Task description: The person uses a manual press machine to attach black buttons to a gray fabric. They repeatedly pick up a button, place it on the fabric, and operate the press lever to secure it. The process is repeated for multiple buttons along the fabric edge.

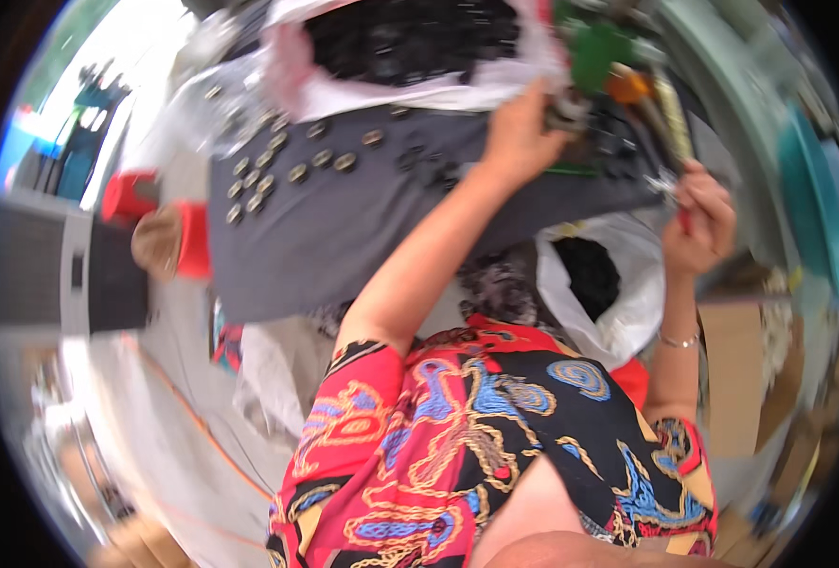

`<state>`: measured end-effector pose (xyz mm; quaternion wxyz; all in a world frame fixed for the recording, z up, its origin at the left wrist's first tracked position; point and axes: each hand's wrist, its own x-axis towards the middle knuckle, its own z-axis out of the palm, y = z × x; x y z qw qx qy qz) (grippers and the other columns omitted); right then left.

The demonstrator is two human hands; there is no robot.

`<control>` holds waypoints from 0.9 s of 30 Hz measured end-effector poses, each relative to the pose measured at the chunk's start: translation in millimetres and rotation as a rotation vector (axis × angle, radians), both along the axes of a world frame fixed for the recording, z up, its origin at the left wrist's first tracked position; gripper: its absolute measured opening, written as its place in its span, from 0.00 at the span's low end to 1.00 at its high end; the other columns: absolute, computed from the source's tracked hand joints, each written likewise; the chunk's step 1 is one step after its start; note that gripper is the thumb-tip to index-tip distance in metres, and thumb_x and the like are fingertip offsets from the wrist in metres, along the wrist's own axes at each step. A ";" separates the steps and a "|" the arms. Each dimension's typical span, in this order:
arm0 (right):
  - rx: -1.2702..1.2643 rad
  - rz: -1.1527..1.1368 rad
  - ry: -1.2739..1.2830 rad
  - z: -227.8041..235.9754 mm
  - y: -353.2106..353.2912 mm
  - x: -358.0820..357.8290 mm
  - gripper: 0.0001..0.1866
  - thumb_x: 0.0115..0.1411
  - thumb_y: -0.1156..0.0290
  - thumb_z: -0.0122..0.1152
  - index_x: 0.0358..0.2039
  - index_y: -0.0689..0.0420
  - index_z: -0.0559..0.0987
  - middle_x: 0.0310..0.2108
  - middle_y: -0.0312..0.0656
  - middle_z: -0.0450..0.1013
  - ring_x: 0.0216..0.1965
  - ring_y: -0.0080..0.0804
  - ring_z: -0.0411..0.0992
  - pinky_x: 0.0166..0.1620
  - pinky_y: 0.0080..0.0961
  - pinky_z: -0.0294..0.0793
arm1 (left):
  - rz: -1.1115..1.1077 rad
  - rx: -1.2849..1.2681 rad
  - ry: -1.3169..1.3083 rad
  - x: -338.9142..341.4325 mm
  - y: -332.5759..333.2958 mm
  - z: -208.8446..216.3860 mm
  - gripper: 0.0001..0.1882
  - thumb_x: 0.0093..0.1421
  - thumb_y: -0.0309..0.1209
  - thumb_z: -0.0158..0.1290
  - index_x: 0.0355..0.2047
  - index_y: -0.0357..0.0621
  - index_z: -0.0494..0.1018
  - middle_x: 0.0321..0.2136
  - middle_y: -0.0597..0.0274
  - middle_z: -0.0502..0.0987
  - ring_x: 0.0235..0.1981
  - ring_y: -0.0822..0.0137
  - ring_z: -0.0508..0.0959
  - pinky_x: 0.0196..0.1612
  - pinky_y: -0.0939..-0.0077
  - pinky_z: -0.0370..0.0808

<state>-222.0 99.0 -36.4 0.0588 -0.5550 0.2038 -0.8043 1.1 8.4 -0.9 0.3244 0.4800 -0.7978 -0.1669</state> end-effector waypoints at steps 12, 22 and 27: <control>0.112 -0.160 0.414 184.1 -62.7 -126.5 0.12 0.60 0.78 0.51 0.44 0.68 0.74 0.31 0.45 0.69 0.31 0.34 0.69 0.45 0.37 0.73 | 0.329 -0.188 0.220 95.0 68.2 -23.9 0.12 0.50 0.20 0.55 0.37 0.39 0.80 0.36 0.53 0.81 0.33 0.59 0.81 0.39 0.71 0.77; 0.405 0.049 0.010 263.4 -116.0 -82.5 0.13 0.58 0.71 0.46 0.40 0.59 0.75 0.24 0.36 0.67 0.20 0.22 0.65 0.21 0.19 0.63 | 0.176 -0.268 -0.239 55.7 40.3 -47.6 0.13 0.52 0.26 0.57 0.40 0.41 0.79 0.38 0.55 0.80 0.39 0.52 0.78 0.44 0.61 0.75; 0.260 -0.445 0.605 253.5 -139.4 -145.7 0.12 0.60 0.73 0.52 0.43 0.58 0.76 0.38 0.41 0.71 0.33 0.29 0.71 0.36 0.24 0.68 | 0.298 -0.211 -0.057 62.2 41.8 -50.4 0.10 0.55 0.28 0.57 0.38 0.41 0.80 0.29 0.50 0.80 0.34 0.49 0.79 0.43 0.62 0.75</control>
